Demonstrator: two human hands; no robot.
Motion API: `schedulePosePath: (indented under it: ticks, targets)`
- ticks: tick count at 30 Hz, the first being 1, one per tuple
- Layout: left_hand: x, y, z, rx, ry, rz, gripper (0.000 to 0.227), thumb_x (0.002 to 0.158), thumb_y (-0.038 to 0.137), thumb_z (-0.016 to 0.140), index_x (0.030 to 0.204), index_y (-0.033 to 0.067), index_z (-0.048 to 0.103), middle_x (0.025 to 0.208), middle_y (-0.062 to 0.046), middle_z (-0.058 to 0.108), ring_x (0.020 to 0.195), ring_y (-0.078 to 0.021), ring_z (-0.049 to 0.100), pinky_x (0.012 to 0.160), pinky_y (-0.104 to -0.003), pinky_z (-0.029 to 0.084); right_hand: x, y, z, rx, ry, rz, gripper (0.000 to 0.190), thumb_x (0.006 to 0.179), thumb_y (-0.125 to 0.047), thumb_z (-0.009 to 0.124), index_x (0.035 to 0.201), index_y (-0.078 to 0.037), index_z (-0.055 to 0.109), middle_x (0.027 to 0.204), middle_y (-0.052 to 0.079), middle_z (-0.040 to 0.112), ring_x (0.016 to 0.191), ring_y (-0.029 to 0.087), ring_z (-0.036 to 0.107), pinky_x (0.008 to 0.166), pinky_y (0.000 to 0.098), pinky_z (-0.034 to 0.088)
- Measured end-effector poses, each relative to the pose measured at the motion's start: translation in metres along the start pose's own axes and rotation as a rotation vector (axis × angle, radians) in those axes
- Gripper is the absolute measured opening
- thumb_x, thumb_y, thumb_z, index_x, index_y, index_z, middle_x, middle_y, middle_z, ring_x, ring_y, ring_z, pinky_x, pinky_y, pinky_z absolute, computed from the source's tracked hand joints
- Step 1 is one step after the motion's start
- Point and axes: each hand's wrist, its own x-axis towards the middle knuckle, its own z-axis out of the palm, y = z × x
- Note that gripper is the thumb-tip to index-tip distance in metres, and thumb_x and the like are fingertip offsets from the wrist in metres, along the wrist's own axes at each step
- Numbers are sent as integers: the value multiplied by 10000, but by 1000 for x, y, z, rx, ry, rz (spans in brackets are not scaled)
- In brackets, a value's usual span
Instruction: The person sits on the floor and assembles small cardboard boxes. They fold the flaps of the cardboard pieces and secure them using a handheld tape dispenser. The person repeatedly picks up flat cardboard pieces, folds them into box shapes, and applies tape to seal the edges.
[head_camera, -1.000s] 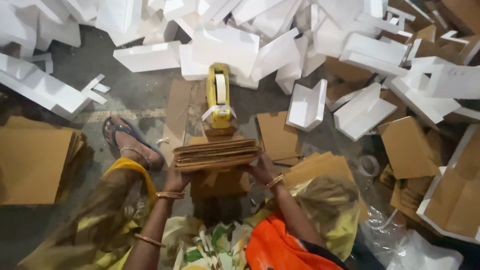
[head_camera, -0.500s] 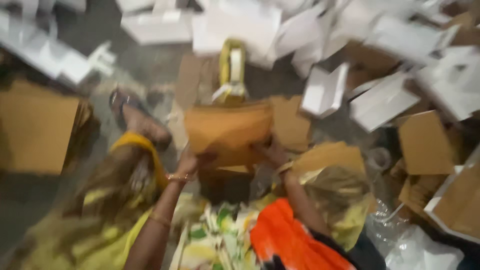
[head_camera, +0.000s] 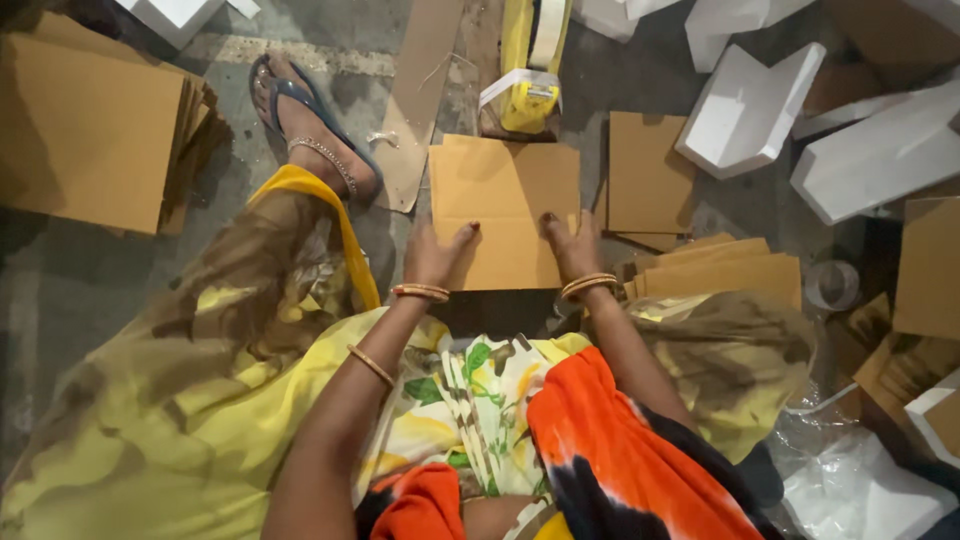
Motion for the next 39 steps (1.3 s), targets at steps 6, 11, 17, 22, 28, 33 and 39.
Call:
schedulePosePath:
  ticks: [6, 11, 17, 22, 28, 33, 39]
  targets:
    - [17, -10, 3, 382, -85, 8, 863, 849, 661, 716, 1356, -6, 510, 1368, -232, 540, 1282, -397, 546, 1093, -480, 446, 9, 0, -1, -251, 25, 110, 723, 911, -433, 738, 1430, -7, 468, 1359, 277, 524, 1188, 387, 534, 991, 474, 452]
    - [25, -32, 23, 305, 44, 230, 1153, 778, 614, 756, 1577, -4, 199, 1488, -279, 411, 1355, -463, 423, 1128, -534, 351, 6, -8, 7, -302, 55, -54, 971, 897, -429, 812, 1524, 22, 224, 1440, 300, 476, 1306, 445, 479, 1064, 470, 398]
    - [28, -40, 33, 258, 25, 289, 1200, 786, 619, 759, 1587, -8, 122, 1583, -310, 302, 1428, -483, 333, 1152, -525, 309, -8, -41, 7, -278, 23, 10, 967, 799, -430, 764, 1552, -46, 296, 1356, 234, 622, 1242, 387, 619, 1035, 443, 496]
    - [29, -34, 29, 321, 22, 325, 1187, 812, 621, 749, 1582, -25, 116, 1554, -328, 314, 1426, -486, 341, 1169, -527, 309, -17, -84, -4, -433, -25, -147, 1002, 770, -421, 833, 1531, -37, 305, 1363, 275, 584, 1238, 432, 582, 1018, 472, 486]
    - [31, -28, 30, 324, -5, 233, 1154, 785, 637, 750, 1565, -1, 189, 1534, -304, 383, 1404, -456, 393, 1138, -517, 346, -19, -86, -13, -436, -79, -74, 871, 751, -467, 776, 1485, -125, 459, 1294, 208, 679, 1157, 395, 650, 964, 471, 523]
    - [28, -17, 21, 343, 46, 305, 1161, 741, 660, 773, 1551, 17, 247, 1479, -301, 471, 1368, -459, 456, 1133, -500, 389, 0, -31, -12, -505, -25, -112, 893, 879, -546, 700, 1535, -62, 334, 1471, 257, 458, 1340, 426, 451, 1093, 485, 395]
    - [25, 12, 5, 438, -89, 70, 1298, 696, 687, 759, 1627, 58, 110, 1499, -252, 456, 1284, -432, 539, 1018, -526, 478, -13, -24, -35, -558, 92, -158, 932, 925, -596, 605, 1589, -66, 220, 1587, 247, 310, 1445, 432, 339, 1156, 489, 329]
